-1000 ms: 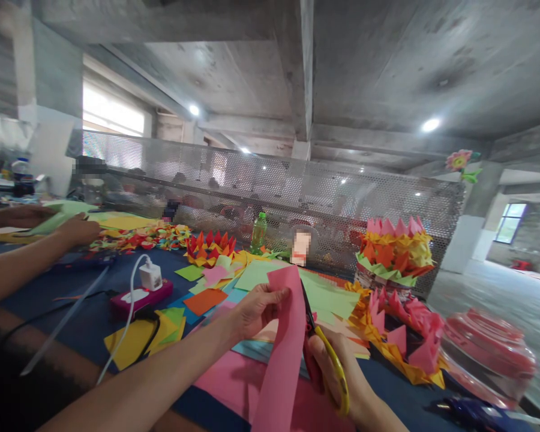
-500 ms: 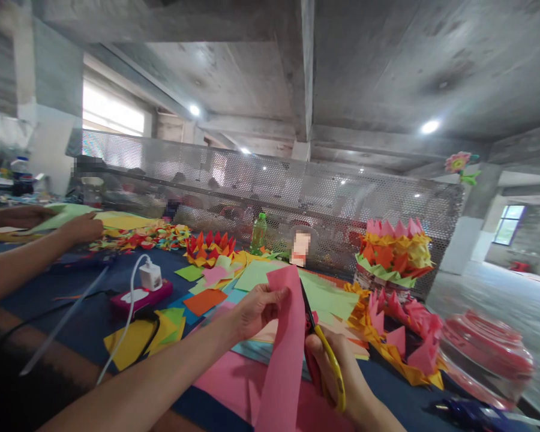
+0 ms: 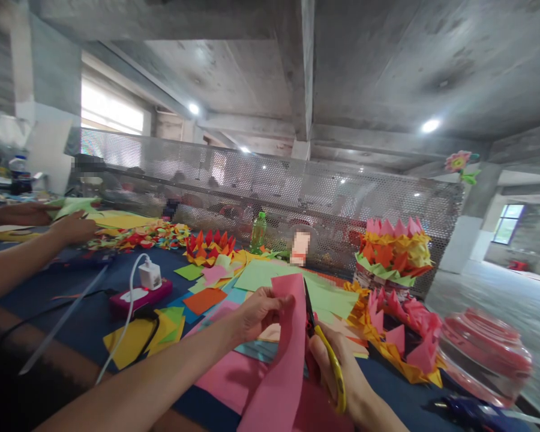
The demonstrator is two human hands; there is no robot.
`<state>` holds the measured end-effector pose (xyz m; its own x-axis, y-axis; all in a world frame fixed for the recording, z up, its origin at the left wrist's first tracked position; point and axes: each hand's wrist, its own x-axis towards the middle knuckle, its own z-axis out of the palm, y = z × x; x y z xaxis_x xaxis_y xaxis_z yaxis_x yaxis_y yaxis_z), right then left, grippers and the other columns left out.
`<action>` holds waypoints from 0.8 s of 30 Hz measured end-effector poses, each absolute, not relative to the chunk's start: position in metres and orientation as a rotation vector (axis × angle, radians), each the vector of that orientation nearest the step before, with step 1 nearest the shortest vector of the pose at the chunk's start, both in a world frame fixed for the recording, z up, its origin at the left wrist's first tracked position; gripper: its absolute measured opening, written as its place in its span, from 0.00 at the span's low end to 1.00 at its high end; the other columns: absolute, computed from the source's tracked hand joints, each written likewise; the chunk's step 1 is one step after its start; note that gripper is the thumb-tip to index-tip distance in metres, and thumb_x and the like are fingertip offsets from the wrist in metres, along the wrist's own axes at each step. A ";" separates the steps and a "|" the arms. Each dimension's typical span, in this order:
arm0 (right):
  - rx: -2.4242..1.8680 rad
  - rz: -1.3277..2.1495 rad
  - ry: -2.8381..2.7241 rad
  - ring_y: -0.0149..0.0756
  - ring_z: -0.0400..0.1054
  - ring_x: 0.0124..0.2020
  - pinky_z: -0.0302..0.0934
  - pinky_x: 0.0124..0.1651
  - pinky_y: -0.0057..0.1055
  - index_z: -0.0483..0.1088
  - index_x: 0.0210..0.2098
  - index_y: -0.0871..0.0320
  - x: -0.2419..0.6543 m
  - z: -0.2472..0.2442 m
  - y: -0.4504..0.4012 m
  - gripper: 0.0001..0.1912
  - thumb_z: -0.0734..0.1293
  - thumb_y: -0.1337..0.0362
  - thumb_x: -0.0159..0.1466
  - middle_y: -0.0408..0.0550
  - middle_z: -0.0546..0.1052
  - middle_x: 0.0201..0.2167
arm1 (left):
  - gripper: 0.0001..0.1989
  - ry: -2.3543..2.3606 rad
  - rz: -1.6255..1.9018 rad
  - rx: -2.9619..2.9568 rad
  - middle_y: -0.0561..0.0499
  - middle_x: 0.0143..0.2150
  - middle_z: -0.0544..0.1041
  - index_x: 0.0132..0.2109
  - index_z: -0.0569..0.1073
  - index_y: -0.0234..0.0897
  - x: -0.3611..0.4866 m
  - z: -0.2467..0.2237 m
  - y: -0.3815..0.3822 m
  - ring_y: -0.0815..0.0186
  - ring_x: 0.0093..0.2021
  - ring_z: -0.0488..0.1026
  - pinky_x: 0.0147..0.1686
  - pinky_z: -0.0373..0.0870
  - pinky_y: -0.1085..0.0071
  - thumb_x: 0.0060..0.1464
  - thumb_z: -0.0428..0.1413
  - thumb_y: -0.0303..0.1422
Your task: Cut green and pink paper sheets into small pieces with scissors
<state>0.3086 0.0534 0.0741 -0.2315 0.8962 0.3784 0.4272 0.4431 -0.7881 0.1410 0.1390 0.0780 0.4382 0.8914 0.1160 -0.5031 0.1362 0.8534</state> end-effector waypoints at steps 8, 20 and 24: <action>-1.125 0.641 -1.788 0.29 0.56 0.16 0.51 0.21 0.26 0.59 0.17 0.56 0.308 0.066 0.054 0.31 0.54 0.37 0.62 0.41 0.63 0.12 | 0.21 0.450 1.023 1.001 0.47 0.25 0.75 0.28 0.77 0.27 0.140 0.081 0.133 0.70 0.24 0.69 0.29 0.67 0.70 0.27 0.72 0.38; -1.189 0.696 -1.672 0.25 0.52 0.10 0.46 0.15 0.24 0.56 0.14 0.55 0.308 0.052 0.064 0.32 0.55 0.37 0.62 0.39 0.58 0.07 | 0.23 0.432 1.002 1.024 0.45 0.28 0.78 0.31 0.79 0.26 0.140 0.078 0.134 0.68 0.26 0.71 0.31 0.67 0.70 0.30 0.71 0.40; -1.194 0.728 -1.674 0.26 0.53 0.10 0.47 0.15 0.25 0.55 0.17 0.54 0.307 0.057 0.062 0.31 0.54 0.36 0.61 0.38 0.58 0.07 | 0.22 0.412 0.989 1.028 0.44 0.30 0.78 0.32 0.79 0.26 0.140 0.078 0.134 0.67 0.27 0.72 0.32 0.69 0.69 0.31 0.71 0.39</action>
<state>0.3074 0.0622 0.0571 -0.1020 0.9342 0.3417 0.3876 0.3537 -0.8513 0.1399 0.1341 0.0784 0.5239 0.8393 0.1453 -0.4884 0.1562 0.8586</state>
